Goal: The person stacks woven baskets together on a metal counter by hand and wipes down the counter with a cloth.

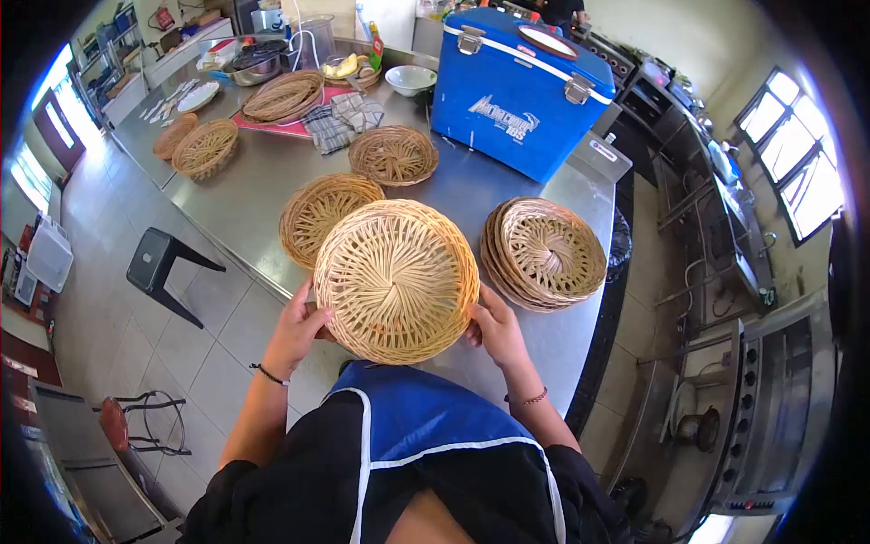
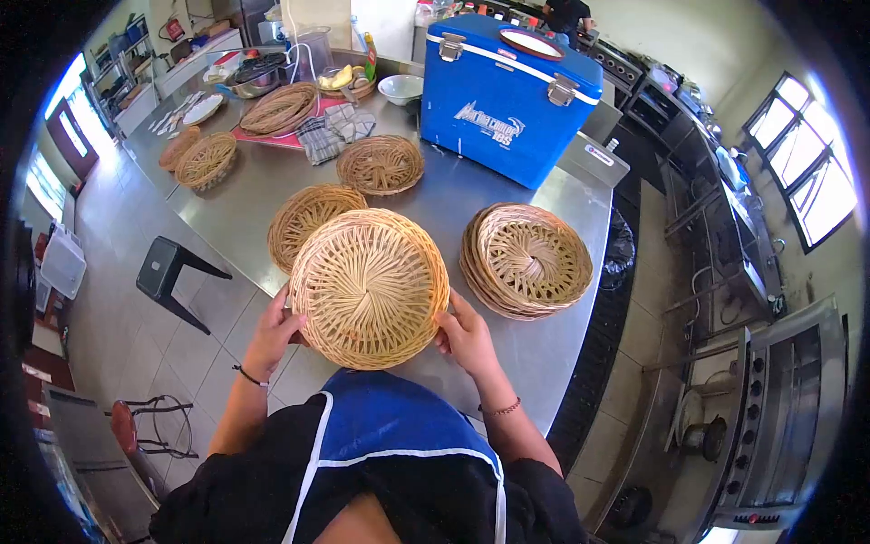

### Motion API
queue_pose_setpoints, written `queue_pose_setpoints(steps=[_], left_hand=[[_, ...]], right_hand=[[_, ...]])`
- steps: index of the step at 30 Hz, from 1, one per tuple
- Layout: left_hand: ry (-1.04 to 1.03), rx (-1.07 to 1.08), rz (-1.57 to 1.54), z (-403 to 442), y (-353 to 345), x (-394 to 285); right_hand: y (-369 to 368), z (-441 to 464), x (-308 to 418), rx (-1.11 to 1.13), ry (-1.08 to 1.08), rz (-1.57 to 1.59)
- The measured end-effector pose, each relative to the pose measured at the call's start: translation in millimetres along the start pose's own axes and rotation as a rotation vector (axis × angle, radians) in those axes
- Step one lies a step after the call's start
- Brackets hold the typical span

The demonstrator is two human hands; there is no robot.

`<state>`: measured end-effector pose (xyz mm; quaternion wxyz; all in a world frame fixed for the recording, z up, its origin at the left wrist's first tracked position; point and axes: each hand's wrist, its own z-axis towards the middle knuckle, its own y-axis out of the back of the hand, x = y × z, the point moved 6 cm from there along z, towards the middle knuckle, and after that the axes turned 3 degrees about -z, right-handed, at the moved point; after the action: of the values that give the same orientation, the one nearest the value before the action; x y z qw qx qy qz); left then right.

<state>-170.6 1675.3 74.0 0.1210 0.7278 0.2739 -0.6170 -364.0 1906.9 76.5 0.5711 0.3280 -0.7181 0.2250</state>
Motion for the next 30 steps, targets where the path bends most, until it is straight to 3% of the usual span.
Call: queue_pose_setpoints(steps=[6, 14, 18, 26, 30], left_hand=[[-0.024, 0.024, -0.124, 9, -9, -9], [-0.042, -0.538, -0.050, 58, 87, 25], [0.019, -0.534, -0.009, 64, 102, 30], [0.152, -0.468, 0.007, 78, 94, 37], [0.149, -0.436, -0.025, 87, 88, 38]], right_hand=[[27, -15, 34, -0.208, 0.190, -0.162], [121, -41, 67, -0.573, 0.281, -0.006], [170, -50, 69, -0.732, 0.238, 0.052], [202, -29, 25, -0.714, -0.027, -0.037], [196, -22, 22, -0.739, -0.031, -0.105]])
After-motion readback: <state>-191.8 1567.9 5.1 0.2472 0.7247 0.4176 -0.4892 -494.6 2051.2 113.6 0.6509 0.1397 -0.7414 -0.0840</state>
